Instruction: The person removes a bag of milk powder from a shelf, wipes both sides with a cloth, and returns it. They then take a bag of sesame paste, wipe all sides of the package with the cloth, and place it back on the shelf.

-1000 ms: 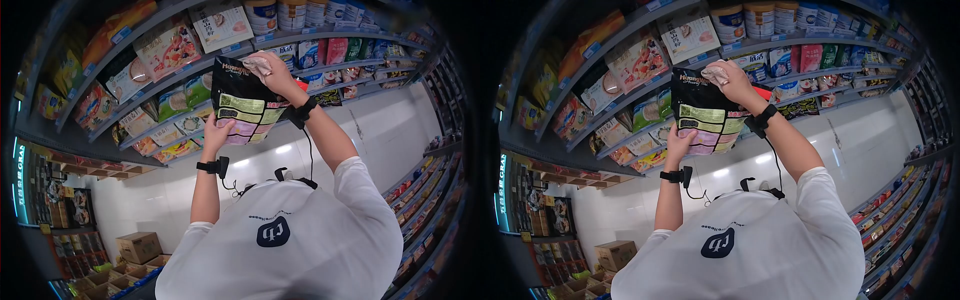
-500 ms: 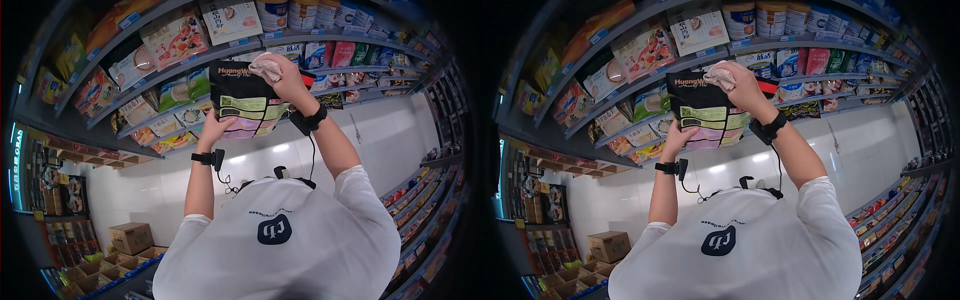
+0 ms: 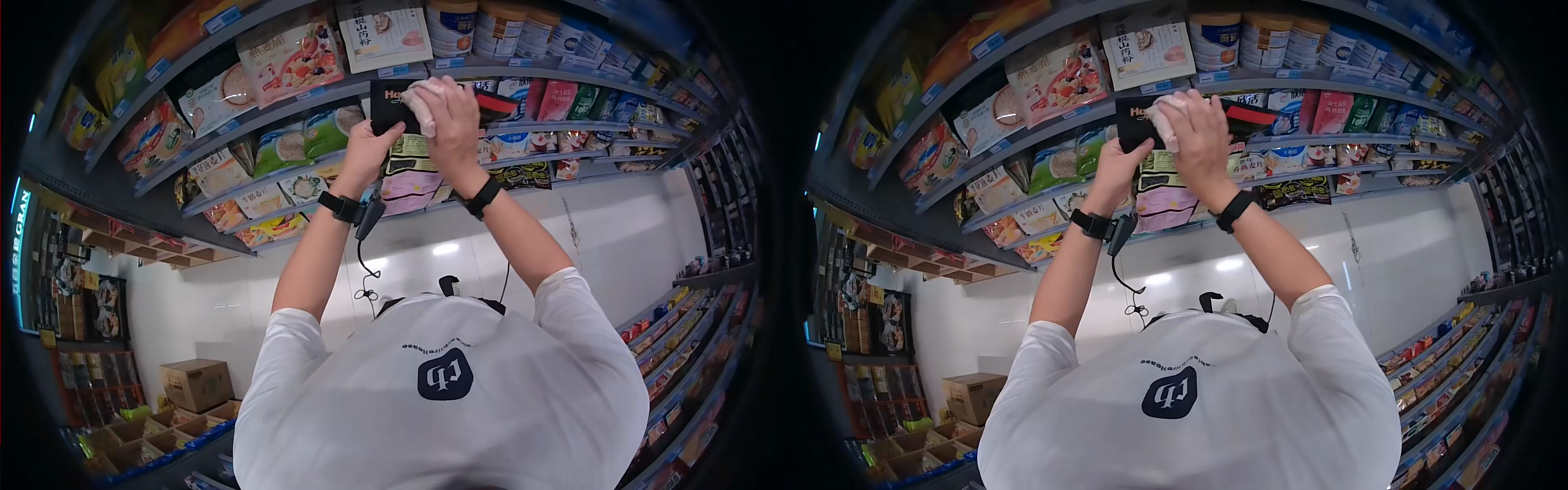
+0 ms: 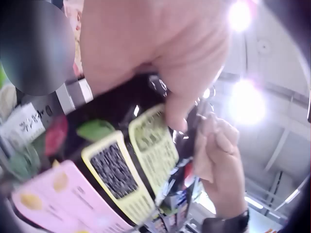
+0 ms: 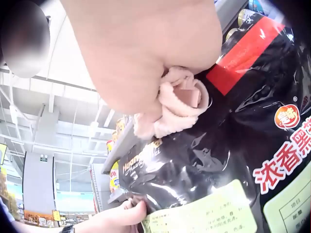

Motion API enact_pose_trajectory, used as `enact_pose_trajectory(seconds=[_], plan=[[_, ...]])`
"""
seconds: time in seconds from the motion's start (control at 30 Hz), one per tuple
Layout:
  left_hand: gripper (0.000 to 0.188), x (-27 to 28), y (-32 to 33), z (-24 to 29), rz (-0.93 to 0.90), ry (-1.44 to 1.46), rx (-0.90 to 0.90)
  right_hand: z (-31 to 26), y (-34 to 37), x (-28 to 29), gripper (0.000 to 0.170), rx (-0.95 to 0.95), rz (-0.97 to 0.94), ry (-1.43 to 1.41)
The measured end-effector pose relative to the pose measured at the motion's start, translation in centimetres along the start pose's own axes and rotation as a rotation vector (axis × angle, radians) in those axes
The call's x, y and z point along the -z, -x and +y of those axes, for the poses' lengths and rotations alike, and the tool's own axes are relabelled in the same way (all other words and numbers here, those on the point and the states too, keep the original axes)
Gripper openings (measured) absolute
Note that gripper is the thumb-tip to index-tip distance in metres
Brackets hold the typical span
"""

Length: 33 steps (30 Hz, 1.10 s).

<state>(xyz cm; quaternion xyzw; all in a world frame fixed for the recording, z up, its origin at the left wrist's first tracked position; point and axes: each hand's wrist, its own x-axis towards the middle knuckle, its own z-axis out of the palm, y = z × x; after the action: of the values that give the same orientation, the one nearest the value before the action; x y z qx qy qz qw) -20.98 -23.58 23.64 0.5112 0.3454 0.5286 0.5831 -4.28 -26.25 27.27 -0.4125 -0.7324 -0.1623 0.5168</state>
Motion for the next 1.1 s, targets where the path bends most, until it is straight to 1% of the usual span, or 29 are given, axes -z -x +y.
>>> enact_pose_trajectory(seconds=[0.03, 0.1, 0.13, 0.17, 0.2, 0.23, 0.27, 0.3, 0.33, 0.37, 0.4, 0.43, 0.47, 0.5, 0.57, 0.6, 0.63, 0.7, 0.73, 0.8, 0.83, 0.87, 0.9, 0.97, 1.03, 1.07, 1.1], plan=[[0.016, -0.6, -0.4, 0.0, -0.012, -0.183, -0.066, -0.6, 0.9, -0.8, 0.045, 0.033, 0.078, -0.019], [0.017, -1.0, -0.5, 0.1, -0.054, -0.189, -0.128, -1.0, 2.3, -2.6, 0.047, 0.063, -0.034, -0.191], [0.017, -0.7, -0.5, -0.2, -0.060, -0.189, -0.123, -0.4, 2.7, -2.8, 0.037, 0.124, -0.055, -0.175], [0.018, 0.1, -0.6, -0.7, -0.078, -0.138, -0.045, 0.4, 2.9, -2.8, 0.037, 0.116, -0.052, -0.174], [0.018, 0.8, -0.5, -1.1, -0.093, -0.091, 0.035, 1.5, 3.2, -2.6, 0.039, 0.193, -0.101, -0.164], [0.018, 1.4, -0.3, -1.6, -0.094, -0.102, 0.042, 2.5, 3.6, -2.4, 0.042, 0.271, -0.148, -0.157], [0.019, 2.0, -0.1, -1.9, -0.081, -0.116, 0.125, 3.5, 4.0, -2.2, 0.048, 0.164, -0.095, -0.176], [0.020, 2.3, 0.0, -1.8, -0.063, -0.126, 0.202, 3.8, 4.5, -2.3, 0.048, -0.029, -0.061, -0.127], [0.016, 2.0, 0.4, -1.7, -0.069, -0.098, 0.202, 3.7, 5.0, -2.8, 0.047, -0.067, -0.054, -0.145], [0.016, 2.5, 0.2, -2.2, -0.063, -0.098, 0.204, 3.3, 5.9, -3.2, 0.046, -0.111, -0.053, -0.162], [0.016, 3.3, -0.2, -3.2, -0.076, -0.163, 0.148, 1.9, 6.1, -3.4, 0.046, -0.068, -0.069, -0.258], [0.017, 3.2, -0.2, -3.2, -0.091, -0.230, 0.091, 0.4, 6.0, -3.6, 0.045, -0.025, -0.083, -0.353], [0.016, 3.2, 0.0, -3.2, -0.038, -0.104, 0.103, -0.3, 5.7, -3.7, 0.052, 0.045, -0.178, -0.462], [0.016, 3.1, 0.4, -3.0, -0.038, -0.110, 0.108, -0.2, 5.4, -3.6, 0.052, 0.039, -0.174, -0.465], [0.013, 3.2, 1.2, -2.3, -0.017, -0.377, 0.016, 0.5, 4.2, -4.1, 0.052, 0.030, -0.183, -0.461], [0.012, 3.0, 1.3, -2.0, -0.018, -0.375, 0.061, 0.5, 3.8, -4.6, 0.053, -0.131, -0.105, -0.428], [0.018, 2.5, 1.6, -1.5, -0.042, -0.383, 0.072, -0.1, 3.3, -5.1, 0.053, -0.135, -0.099, -0.427], [0.017, 3.3, 1.0, -3.5, -0.049, -0.557, 0.023, -1.3, 2.2, -6.0, 0.053, -0.194, -0.124, -0.679], [0.017, 3.8, 1.0, -4.4, -0.060, -0.560, 0.026, -1.8, 1.8, -5.1, 0.052, -0.106, -0.180, -0.594], [0.014, 5.3, 1.4, -5.3, 0.019, -0.464, 0.031, -0.6, 3.2, -5.3, 0.053, -0.118, -0.196, -0.562], [0.014, 5.2, 2.1, -4.5, 0.012, -0.471, 0.031, 0.1, 3.9, -5.2, 0.054, -0.120, -0.224, -0.535], [0.015, 5.2, 2.8, -3.6, 0.047, -0.323, 0.050, 0.9, 4.9, -4.6, 0.054, -0.222, -0.216, -0.576], [0.016, 5.1, 3.3, -2.9, 0.084, -0.172, 0.067, 1.9, 6.4, -4.9, 0.056, -0.276, -0.173, -0.450], [0.016, 5.9, 3.4, -3.1, 0.080, -0.178, 0.061, 3.6, 7.7, -4.4, 0.057, -0.292, -0.144, -0.211], [0.015, 5.8, 3.7, -3.1, 0.089, -0.070, 0.041, 4.5, 7.8, -3.7, 0.057, -0.327, -0.125, 0.017], [0.015, 5.9, 3.7, -3.1, 0.083, -0.028, 0.046, 4.7, 8.1, -4.1, 0.058, -0.355, -0.114, -0.073], [0.015, 5.8, 3.6, -3.0, 0.076, -0.027, 0.050, 4.2, 7.7, -4.4, 0.060, -0.294, -0.114, -0.224]])
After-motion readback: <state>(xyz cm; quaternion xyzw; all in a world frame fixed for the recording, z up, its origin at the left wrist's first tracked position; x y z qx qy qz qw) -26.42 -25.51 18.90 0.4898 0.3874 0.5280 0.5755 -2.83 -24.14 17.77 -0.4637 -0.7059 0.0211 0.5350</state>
